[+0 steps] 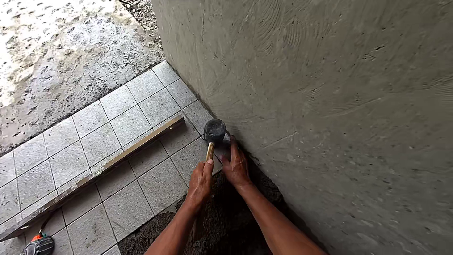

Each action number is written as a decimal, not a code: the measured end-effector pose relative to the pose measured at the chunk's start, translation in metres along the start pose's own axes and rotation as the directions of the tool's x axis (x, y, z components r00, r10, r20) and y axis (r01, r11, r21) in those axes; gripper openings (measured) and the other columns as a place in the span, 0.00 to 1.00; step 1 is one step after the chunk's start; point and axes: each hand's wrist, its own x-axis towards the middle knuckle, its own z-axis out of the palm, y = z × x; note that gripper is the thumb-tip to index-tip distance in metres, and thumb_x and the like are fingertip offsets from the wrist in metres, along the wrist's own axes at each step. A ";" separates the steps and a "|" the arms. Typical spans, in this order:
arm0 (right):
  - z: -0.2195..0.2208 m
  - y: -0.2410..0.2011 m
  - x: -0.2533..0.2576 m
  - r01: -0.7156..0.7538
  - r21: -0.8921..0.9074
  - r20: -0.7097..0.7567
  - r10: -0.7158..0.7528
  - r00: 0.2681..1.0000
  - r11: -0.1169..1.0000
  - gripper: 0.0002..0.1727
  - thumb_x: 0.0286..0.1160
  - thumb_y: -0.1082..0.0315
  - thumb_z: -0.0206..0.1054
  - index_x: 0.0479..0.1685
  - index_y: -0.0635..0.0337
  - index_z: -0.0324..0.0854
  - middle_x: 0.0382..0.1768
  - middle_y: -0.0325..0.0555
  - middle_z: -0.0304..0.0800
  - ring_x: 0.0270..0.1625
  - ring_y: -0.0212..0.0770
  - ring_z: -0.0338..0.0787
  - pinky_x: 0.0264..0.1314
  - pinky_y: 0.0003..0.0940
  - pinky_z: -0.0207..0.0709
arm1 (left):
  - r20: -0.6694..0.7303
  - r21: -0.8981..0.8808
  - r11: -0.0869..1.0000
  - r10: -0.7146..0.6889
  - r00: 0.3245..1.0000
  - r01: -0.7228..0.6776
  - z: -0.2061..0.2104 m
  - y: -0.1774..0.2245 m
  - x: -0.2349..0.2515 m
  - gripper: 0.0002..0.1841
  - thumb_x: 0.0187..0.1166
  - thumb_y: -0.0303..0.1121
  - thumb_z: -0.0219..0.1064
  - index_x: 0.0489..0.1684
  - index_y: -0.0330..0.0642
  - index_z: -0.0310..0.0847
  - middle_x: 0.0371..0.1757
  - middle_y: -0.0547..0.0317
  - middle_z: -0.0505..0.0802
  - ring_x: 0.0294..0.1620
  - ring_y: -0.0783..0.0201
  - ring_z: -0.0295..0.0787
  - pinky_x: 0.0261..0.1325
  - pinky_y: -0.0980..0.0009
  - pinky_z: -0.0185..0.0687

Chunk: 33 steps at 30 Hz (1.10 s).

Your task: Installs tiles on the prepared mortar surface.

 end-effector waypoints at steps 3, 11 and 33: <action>-0.019 0.012 -0.015 0.107 0.006 -0.061 -0.106 0.992 0.994 0.29 0.80 0.76 0.56 0.84 0.70 0.67 0.74 0.59 0.84 0.75 0.55 0.84 0.82 0.51 0.72 | -0.005 -0.035 0.999 0.012 1.000 -0.013 -0.010 -0.003 -0.014 0.28 0.93 0.59 0.42 0.46 0.42 0.75 0.16 0.56 0.76 0.09 0.63 0.70 0.13 0.68 0.73; -0.026 0.026 -0.029 0.114 -0.126 -0.014 -0.116 0.993 0.985 0.33 0.79 0.80 0.53 0.88 0.72 0.59 0.64 0.59 0.91 0.70 0.55 0.89 0.81 0.50 0.73 | 0.058 0.122 0.991 0.056 0.997 -0.063 0.003 -0.017 -0.018 0.32 0.90 0.65 0.41 0.45 0.44 0.75 0.17 0.53 0.77 0.10 0.59 0.72 0.14 0.65 0.72; -0.025 0.022 -0.028 0.089 -0.143 0.000 -0.089 0.996 0.986 0.33 0.80 0.79 0.54 0.88 0.68 0.60 0.64 0.60 0.90 0.67 0.58 0.90 0.79 0.52 0.74 | 0.070 0.182 0.983 -0.044 0.997 0.030 0.011 -0.007 -0.018 0.29 0.92 0.61 0.42 0.43 0.42 0.74 0.20 0.55 0.79 0.12 0.60 0.75 0.17 0.65 0.76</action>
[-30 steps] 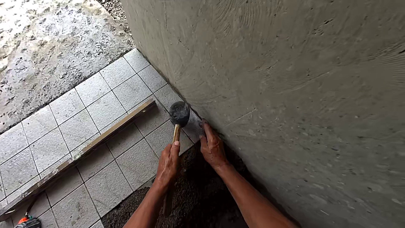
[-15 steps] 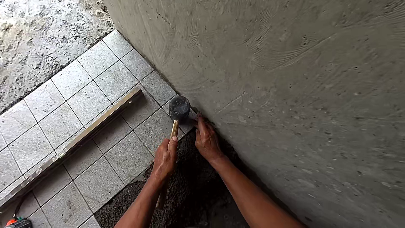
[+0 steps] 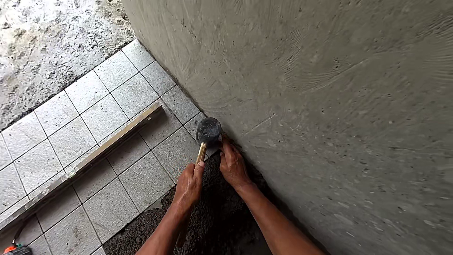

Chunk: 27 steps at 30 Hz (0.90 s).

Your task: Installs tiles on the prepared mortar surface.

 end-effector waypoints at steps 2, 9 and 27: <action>-0.003 -0.003 0.004 0.010 -0.011 -0.002 -0.010 1.000 1.000 0.32 0.81 0.78 0.54 0.88 0.69 0.61 0.67 0.63 0.87 0.66 0.60 0.90 0.76 0.54 0.76 | -0.009 -0.013 0.999 0.029 1.000 -0.029 0.000 0.002 -0.002 0.29 0.92 0.59 0.42 0.42 0.42 0.75 0.20 0.56 0.81 0.14 0.60 0.77 0.19 0.63 0.78; 0.004 -0.007 0.012 0.007 -0.047 0.007 -0.007 1.000 0.999 0.32 0.74 0.81 0.58 0.83 0.72 0.68 0.75 0.62 0.81 0.70 0.61 0.87 0.77 0.58 0.75 | -0.084 -0.005 0.996 0.085 0.993 -0.086 0.007 0.011 0.010 0.28 0.92 0.58 0.40 0.41 0.43 0.77 0.21 0.59 0.80 0.18 0.61 0.78 0.25 0.62 0.79; -0.002 -0.015 0.012 -0.093 -0.090 0.034 0.096 0.995 0.992 0.30 0.74 0.80 0.59 0.80 0.72 0.70 0.61 0.68 0.89 0.62 0.65 0.91 0.69 0.61 0.79 | -0.050 -0.040 0.996 0.074 0.996 -0.076 0.013 0.013 0.017 0.28 0.93 0.56 0.41 0.41 0.41 0.77 0.21 0.57 0.81 0.16 0.60 0.77 0.24 0.62 0.78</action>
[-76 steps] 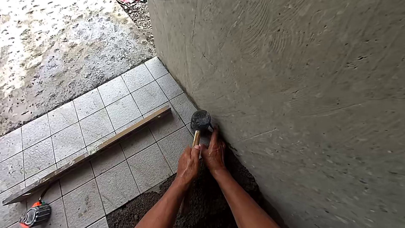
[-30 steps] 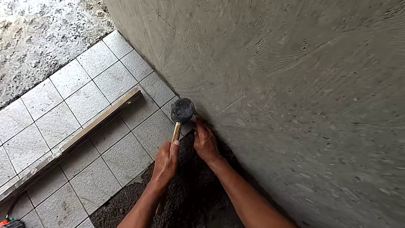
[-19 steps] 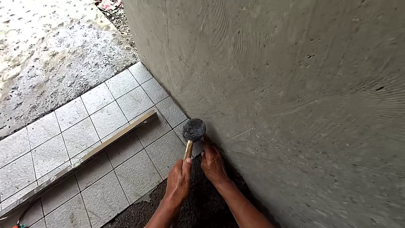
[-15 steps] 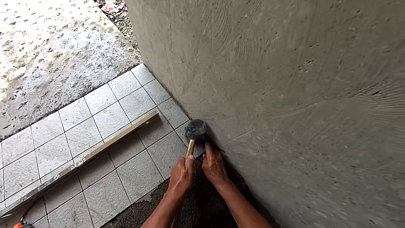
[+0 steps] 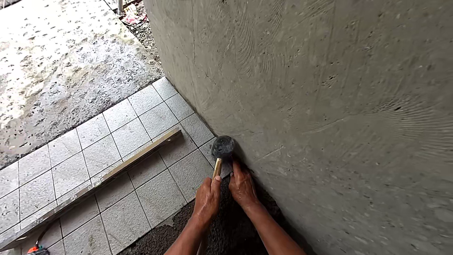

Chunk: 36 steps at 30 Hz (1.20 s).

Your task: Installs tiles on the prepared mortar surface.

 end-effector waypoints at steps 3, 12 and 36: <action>0.001 -0.001 -0.004 -0.006 -0.003 0.007 0.006 1.000 1.000 0.32 0.75 0.80 0.59 0.83 0.73 0.66 0.63 0.67 0.88 0.63 0.65 0.90 0.72 0.60 0.77 | 0.004 -0.001 1.000 -0.011 1.000 0.011 0.001 -0.005 0.001 0.28 0.93 0.57 0.42 0.41 0.41 0.77 0.21 0.57 0.81 0.16 0.61 0.77 0.23 0.63 0.78; 0.003 -0.002 -0.004 0.020 -0.033 -0.004 -0.021 1.000 0.999 0.30 0.77 0.78 0.58 0.82 0.73 0.67 0.62 0.66 0.89 0.60 0.64 0.91 0.73 0.61 0.75 | -0.013 0.018 1.000 0.005 1.000 -0.005 -0.002 -0.009 -0.003 0.29 0.93 0.58 0.41 0.41 0.41 0.76 0.21 0.56 0.81 0.16 0.61 0.78 0.24 0.63 0.80; 0.002 -0.007 -0.023 0.088 -0.097 0.040 -0.085 0.996 0.991 0.26 0.77 0.76 0.57 0.77 0.62 0.78 0.73 0.52 0.86 0.77 0.50 0.84 0.84 0.62 0.64 | -0.020 -0.143 0.990 -0.003 1.000 0.000 -0.022 -0.017 -0.017 0.28 0.93 0.55 0.42 0.41 0.39 0.77 0.17 0.57 0.79 0.10 0.63 0.73 0.15 0.68 0.74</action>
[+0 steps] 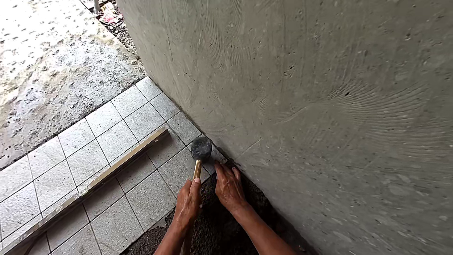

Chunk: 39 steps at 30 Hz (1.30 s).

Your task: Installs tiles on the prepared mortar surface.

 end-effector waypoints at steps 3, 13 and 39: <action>0.001 0.000 0.012 0.024 0.017 -0.029 -0.024 0.999 1.000 0.28 0.76 0.76 0.57 0.78 0.64 0.77 0.74 0.51 0.85 0.77 0.49 0.84 0.81 0.59 0.68 | -0.049 -0.016 1.000 0.009 0.999 -0.009 -0.005 0.000 -0.009 0.28 0.92 0.56 0.41 0.42 0.39 0.76 0.16 0.59 0.78 0.10 0.63 0.72 0.14 0.68 0.73; 0.002 -0.001 0.026 -0.036 0.011 0.089 0.035 0.995 0.999 0.31 0.74 0.78 0.59 0.82 0.62 0.73 0.79 0.51 0.80 0.81 0.51 0.79 0.86 0.59 0.63 | -0.041 0.045 0.999 -0.017 0.999 0.019 0.015 0.007 0.012 0.27 0.93 0.55 0.43 0.43 0.39 0.77 0.21 0.56 0.81 0.15 0.60 0.76 0.20 0.64 0.78; 0.008 0.019 0.006 0.035 0.170 -0.091 -0.020 0.996 0.985 0.26 0.80 0.75 0.54 0.79 0.65 0.76 0.76 0.54 0.83 0.79 0.54 0.82 0.83 0.59 0.68 | -0.258 -0.233 0.971 -0.120 0.958 0.059 -0.047 -0.025 -0.083 0.28 0.94 0.49 0.36 0.47 0.34 0.75 0.15 0.59 0.77 0.06 0.66 0.69 0.08 0.71 0.71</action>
